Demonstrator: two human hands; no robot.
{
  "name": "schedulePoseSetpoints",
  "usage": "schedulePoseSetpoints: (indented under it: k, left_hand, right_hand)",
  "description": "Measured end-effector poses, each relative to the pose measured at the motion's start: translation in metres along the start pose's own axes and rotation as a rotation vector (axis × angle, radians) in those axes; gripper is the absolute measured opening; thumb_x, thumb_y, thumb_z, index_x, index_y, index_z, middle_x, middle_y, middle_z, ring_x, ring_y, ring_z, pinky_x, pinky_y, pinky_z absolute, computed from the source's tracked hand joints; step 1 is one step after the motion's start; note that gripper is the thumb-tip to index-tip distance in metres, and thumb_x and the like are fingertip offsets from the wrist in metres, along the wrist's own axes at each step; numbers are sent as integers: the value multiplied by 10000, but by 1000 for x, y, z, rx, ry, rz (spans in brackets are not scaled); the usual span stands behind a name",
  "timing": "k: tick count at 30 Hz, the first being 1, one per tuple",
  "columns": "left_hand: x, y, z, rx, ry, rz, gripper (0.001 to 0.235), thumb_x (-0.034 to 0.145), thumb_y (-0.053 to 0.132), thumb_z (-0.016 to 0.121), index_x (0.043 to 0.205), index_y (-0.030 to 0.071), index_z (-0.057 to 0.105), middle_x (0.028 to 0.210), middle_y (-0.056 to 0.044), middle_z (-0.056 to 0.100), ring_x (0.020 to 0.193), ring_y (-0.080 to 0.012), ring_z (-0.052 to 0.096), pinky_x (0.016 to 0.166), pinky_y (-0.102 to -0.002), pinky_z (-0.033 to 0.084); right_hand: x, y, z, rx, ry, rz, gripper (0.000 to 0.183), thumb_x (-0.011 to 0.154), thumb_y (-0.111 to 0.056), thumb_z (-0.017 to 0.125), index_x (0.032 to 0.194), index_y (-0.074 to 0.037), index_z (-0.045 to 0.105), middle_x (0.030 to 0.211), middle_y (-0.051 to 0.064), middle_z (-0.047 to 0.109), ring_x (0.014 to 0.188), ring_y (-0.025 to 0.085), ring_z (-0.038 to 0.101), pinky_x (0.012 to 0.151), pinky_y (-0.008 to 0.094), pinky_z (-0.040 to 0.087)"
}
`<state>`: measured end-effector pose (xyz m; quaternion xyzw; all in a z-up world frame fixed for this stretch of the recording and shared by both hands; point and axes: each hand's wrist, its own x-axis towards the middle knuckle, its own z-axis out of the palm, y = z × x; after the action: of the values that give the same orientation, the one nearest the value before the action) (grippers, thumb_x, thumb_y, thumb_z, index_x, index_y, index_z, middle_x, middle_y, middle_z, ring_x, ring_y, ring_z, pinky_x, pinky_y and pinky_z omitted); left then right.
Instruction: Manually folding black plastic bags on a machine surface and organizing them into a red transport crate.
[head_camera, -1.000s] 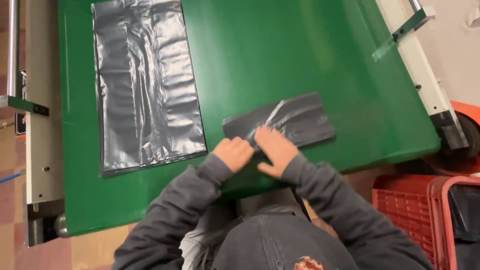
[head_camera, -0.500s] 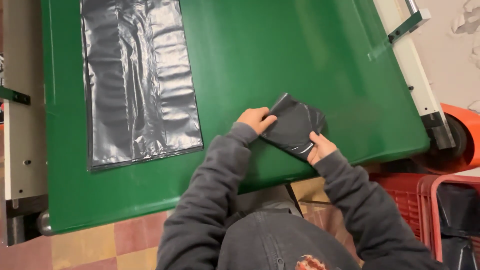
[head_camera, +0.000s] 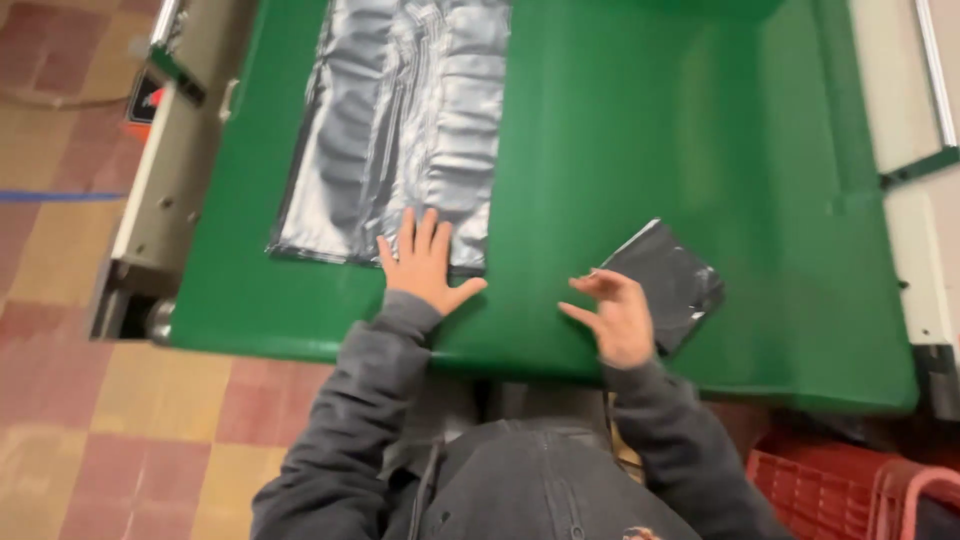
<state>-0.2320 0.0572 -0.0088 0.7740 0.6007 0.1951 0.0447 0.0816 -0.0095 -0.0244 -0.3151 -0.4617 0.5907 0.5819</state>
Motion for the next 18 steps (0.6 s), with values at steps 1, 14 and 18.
schedulePoseSetpoints:
  k: [1,14,18]
  left_hand:
    - [-8,-14,6,11,10,-20,958,725,713,734,1356,24,527,1541,-153,431,1491,-391,259,1088,-723,185]
    - [-4,-38,38,64,144,-127,447,876,412,696,1250,185,603,1323,-17,578,1324,-282,475,1032,-570,375]
    - [-9,-36,8,89,190,-11,164,941,259,680,1077,195,612,1095,17,623,1108,-257,571,902,-451,458]
  right_hand:
    - [17,18,18,8,-23,4,445,1064,-253,535,1439,-33,438,1385,165,508,1344,287,546,1074,554,555]
    - [134,74,134,-370,-306,-55,726,880,-118,719,1530,-55,400,1497,153,495,1417,326,450,1127,465,414]
    - [113,51,134,-1223,-328,-418,470,788,-73,770,1228,-64,604,1139,164,638,1070,360,617,915,401,511]
